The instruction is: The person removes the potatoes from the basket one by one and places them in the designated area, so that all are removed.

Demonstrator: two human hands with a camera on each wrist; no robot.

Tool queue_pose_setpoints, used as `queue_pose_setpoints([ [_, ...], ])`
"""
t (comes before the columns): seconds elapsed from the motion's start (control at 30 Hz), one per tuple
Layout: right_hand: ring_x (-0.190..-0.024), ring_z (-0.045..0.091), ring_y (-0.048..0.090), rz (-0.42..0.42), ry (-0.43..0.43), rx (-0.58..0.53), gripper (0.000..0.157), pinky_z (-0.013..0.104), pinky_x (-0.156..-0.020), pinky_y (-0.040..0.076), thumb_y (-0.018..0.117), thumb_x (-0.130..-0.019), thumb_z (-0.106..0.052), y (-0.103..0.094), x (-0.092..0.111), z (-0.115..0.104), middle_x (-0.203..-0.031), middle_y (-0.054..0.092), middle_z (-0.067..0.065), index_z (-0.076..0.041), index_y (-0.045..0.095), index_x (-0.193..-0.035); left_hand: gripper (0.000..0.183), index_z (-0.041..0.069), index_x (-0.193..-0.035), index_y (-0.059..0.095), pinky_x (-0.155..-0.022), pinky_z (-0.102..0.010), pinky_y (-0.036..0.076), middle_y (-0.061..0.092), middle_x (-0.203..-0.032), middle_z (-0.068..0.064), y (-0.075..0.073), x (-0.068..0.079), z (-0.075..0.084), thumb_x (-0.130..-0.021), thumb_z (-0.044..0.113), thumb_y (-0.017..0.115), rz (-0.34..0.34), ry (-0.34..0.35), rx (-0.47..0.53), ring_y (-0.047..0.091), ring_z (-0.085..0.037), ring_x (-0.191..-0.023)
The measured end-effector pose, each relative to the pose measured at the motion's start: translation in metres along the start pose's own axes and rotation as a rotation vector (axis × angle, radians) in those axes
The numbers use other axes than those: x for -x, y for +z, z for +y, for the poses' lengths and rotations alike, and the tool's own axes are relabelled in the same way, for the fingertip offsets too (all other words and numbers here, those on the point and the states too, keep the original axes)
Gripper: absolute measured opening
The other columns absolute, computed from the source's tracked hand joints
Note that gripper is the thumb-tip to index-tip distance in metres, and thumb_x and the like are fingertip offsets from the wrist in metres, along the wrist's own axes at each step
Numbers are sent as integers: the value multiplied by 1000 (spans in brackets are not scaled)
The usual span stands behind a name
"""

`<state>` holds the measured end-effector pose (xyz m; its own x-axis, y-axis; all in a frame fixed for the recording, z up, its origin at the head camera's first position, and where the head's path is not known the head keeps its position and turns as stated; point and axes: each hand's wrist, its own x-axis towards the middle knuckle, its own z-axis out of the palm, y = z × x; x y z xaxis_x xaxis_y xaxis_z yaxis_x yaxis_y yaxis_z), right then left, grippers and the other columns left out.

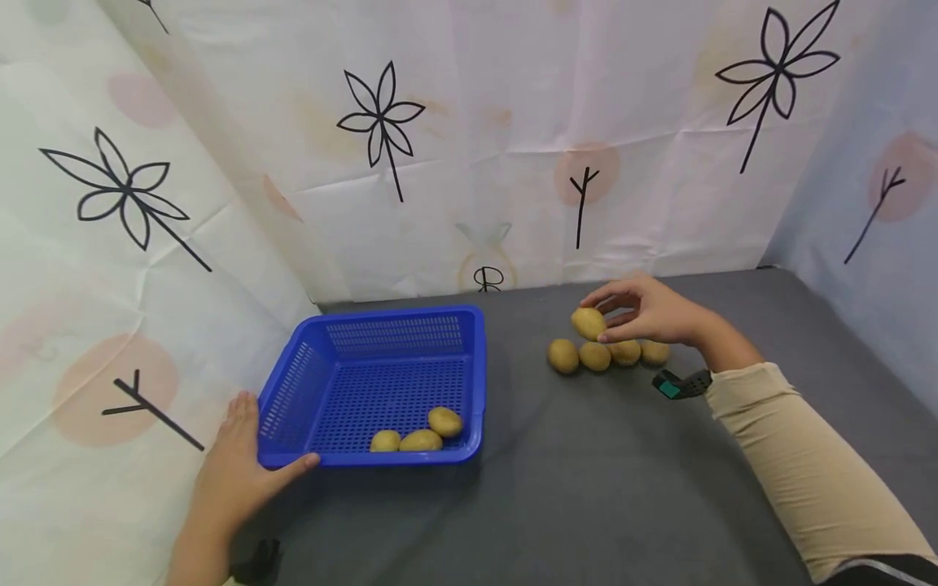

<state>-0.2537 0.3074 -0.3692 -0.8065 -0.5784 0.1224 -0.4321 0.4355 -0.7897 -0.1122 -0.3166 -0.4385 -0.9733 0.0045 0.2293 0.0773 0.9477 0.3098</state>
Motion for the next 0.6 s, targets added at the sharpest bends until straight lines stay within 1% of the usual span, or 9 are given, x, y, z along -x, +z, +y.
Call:
queue_pose_setpoints([
  [0.13,-118,-3,66,51,7,6,49,27,-95,62,84,-91,-8,13,20,15,-140,66,17,-6,68,-138,146,-8,-167,5,-136,-56,5,8,-175,-32,-2,1,1,-75,79,79,-3,-6,-3,9,-50,-164],
  [0.23,-118,1,67,44,-2,-45,50,28,-95,63,84,-90,-7,30,28,25,-140,65,20,-4,68,-137,146,-7,-167,4,-136,-56,5,6,-175,-32,-3,1,2,-75,80,78,-12,-13,-5,8,-49,-164],
  [0.4,-117,7,70,-9,-15,-136,52,31,-92,65,85,-89,-5,59,27,36,-137,64,28,3,65,-137,147,-7,-167,3,-136,-55,3,5,-175,-32,-3,0,2,-75,80,78,-17,-17,-7,7,-49,-164],
  [0.5,-116,8,70,-32,-47,-149,52,34,-90,66,85,-89,-4,72,23,39,-134,64,30,6,64,-136,146,-8,-167,4,-136,-55,4,6,-175,-32,-2,0,2,-76,80,78,-13,-17,-5,8,-50,-164],
  [0.6,-118,8,69,-75,-62,-159,51,35,-90,65,84,-90,-5,81,19,40,-134,63,30,6,63,-136,146,-8,-167,5,-136,-55,4,7,-174,-33,-2,1,3,-76,79,78,-14,-17,-1,8,-50,-164],
])
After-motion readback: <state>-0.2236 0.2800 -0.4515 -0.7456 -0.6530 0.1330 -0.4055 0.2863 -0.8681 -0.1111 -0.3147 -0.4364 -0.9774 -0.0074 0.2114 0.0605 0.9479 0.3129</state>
